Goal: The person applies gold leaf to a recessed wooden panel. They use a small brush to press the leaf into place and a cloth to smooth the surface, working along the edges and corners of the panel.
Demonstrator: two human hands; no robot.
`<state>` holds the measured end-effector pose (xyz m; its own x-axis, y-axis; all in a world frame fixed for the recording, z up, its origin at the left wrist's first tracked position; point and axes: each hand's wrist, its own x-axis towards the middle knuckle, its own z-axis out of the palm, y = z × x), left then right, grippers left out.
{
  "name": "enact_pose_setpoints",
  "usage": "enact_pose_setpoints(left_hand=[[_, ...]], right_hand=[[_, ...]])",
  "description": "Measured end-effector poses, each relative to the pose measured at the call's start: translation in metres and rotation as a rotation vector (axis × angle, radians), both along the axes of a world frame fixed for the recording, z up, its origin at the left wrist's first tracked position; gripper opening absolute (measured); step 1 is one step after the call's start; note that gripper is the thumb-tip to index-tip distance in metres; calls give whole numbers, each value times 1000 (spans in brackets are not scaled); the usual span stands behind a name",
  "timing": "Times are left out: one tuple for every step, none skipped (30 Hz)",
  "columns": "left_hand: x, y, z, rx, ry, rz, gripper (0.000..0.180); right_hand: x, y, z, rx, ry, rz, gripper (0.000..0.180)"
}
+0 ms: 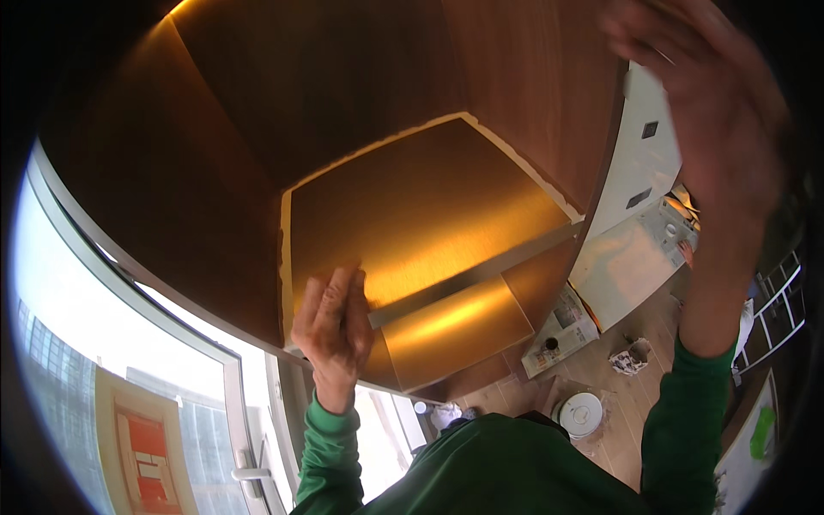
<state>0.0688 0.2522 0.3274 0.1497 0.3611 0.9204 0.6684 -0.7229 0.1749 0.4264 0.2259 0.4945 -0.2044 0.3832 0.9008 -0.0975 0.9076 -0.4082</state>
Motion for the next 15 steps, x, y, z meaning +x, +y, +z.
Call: enact_pose_setpoints(left_hand=[[0, 2, -2, -30, -13, -4, 30], [-6, 0, -6, -56, -24, 12, 31], [-5, -1, -4, -76, -29, 9, 31], [-3, 1, 0, -98, -59, -6, 32], [-1, -3, 4, -128, -88, -15, 33], [1, -6, 8, -159, -116, -28, 34], [2, -11, 13, -133, -84, 2, 32], [3, -14, 19, -125, -61, 24, 31], [4, -14, 20, -122, -42, 33, 30], [6, -11, 20, -139, -24, 21, 29], [3, -4, 16, -110, -15, 1, 26], [-1, 2, 16, -93, 2, -16, 23], [-6, 4, 17, -155, 23, 63, 18], [-15, 12, 15, -84, 88, 66, 15], [-19, 12, 12, -118, 127, 346, 17]], right_hand=[[33, -13, -17, -7, 5, 31, 53], [45, -39, -40, -120, 135, 43, 52], [61, -68, -61, -224, 281, 48, 51], [82, -90, -89, -262, 367, -15, 52], [102, -110, -118, -303, 453, -75, 52], [121, -126, -147, -335, 501, -125, 49], [140, -139, -175, -371, 548, -172, 47], [156, -149, -204, -401, 539, -214, 45], [162, -157, -231, -457, 641, -250, 43], [168, -170, -256, -523, 745, -313, 41], [177, -179, -289, -574, 827, -452, 42], [171, -181, -307, -602, 859, -393, 46], [166, -186, -326, -613, 854, -420, 50], [161, -188, -341, -652, 859, -430, 52], [157, -191, -359, -674, 874, -451, 51]])
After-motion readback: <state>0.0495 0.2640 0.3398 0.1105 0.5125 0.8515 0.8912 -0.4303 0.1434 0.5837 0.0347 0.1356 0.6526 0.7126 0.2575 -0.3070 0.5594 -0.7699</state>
